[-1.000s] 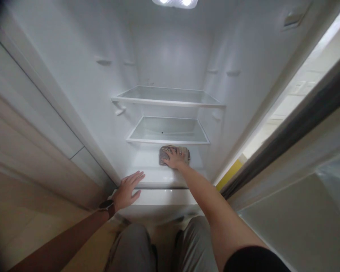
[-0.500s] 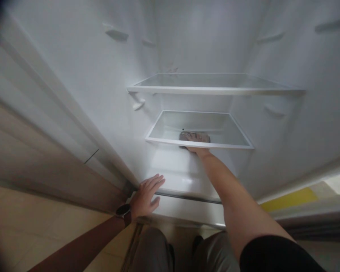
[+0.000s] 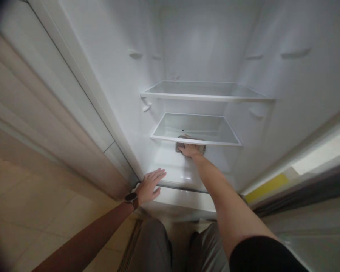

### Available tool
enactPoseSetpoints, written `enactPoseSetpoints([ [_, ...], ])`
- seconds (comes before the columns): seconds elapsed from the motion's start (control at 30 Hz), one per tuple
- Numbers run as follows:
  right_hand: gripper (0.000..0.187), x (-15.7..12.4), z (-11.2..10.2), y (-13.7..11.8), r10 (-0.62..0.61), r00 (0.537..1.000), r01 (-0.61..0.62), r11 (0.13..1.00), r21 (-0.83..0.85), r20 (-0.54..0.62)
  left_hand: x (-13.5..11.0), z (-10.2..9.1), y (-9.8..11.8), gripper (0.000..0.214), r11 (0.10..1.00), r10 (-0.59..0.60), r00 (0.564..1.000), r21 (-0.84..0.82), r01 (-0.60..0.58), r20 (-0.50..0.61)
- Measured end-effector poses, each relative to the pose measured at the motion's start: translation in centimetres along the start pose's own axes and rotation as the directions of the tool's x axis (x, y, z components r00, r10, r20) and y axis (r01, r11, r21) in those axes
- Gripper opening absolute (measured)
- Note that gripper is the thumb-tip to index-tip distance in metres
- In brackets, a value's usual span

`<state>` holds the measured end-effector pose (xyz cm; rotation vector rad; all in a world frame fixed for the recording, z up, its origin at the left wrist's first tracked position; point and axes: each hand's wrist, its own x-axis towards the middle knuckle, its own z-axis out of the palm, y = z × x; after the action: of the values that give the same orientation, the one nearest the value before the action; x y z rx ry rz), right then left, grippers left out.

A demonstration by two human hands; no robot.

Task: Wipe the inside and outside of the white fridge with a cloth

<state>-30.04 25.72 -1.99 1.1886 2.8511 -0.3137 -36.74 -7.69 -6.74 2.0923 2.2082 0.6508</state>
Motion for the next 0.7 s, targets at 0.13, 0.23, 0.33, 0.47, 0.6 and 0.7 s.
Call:
enactPoseSetpoints([
  [0.13, 0.076, -3.3, 0.7, -1.1, -0.019, 0.997, 0.019, 1.000, 0.003, 0.081, 0.2, 0.2, -0.1, 0.081, 1.000, 0.007, 1.000, 0.020, -0.007, -0.021],
  [0.23, 0.077, -5.9, 1.0, -2.0, -0.037, 0.992, 0.036, 0.999, 0.005, 0.121, 0.3, 0.2, -0.1, 0.080, 0.999, 0.003, 0.999, 0.037, -0.002, -0.036],
  [0.33, 0.077, -8.3, 1.0, -2.6, -0.070, 0.989, 0.067, 0.997, 0.028, 0.131, 0.3, 0.4, -0.2, 0.080, 0.998, 0.008, 0.999, 0.057, -0.005, -0.050],
  [0.47, 0.077, -10.8, 0.8, -3.2, -0.091, 0.983, 0.080, 0.994, 0.079, 0.158, 0.3, 0.8, -0.4, 0.073, 0.996, 0.014, 0.995, 0.089, -0.006, -0.096],
  [0.6, 0.078, -12.2, 0.8, -4.0, -0.092, 0.981, 0.079, 0.993, 0.082, 0.171, 0.3, 0.8, -0.5, 0.067, 0.996, 0.011, 0.991, 0.091, 0.001, -0.131],
  [0.7, 0.081, -12.7, 1.0, -4.7, -0.097, 0.977, 0.083, 0.993, 0.079, 0.191, 0.2, 0.7, -0.4, 0.064, 0.997, 0.005, 0.989, 0.080, 0.007, -0.148],
])
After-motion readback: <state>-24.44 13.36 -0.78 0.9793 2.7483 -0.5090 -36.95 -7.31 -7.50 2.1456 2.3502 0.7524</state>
